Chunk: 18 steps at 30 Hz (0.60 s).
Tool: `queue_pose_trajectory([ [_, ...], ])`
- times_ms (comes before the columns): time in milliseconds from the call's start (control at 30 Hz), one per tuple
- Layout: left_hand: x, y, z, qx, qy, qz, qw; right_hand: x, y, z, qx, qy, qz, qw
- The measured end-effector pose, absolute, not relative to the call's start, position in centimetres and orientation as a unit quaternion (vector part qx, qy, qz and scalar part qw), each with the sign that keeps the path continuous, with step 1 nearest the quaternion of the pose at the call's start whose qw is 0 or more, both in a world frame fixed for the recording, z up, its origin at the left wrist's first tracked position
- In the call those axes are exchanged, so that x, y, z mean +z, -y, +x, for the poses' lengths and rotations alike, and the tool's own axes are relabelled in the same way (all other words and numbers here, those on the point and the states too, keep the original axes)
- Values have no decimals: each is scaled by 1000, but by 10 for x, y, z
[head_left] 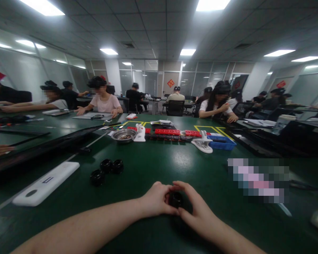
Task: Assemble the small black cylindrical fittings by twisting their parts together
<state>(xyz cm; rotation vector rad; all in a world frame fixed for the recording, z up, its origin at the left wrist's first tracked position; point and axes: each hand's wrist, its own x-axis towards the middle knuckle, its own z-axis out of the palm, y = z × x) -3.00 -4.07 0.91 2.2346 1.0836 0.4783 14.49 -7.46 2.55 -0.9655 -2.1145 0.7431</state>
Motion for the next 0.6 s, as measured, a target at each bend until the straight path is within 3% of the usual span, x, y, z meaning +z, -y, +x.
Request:
queue_pose_trajectory([
  [267, 6, 41, -31, 175, -420, 838, 299, 20, 68, 144, 248, 779, -449, 361],
  [500, 8, 41, -31, 182, -406, 838, 315, 23, 73, 145, 283, 813, -359, 361],
  [600, 10, 41, -31, 179, -411, 839, 308, 25, 73, 144, 268, 808, -384, 358],
])
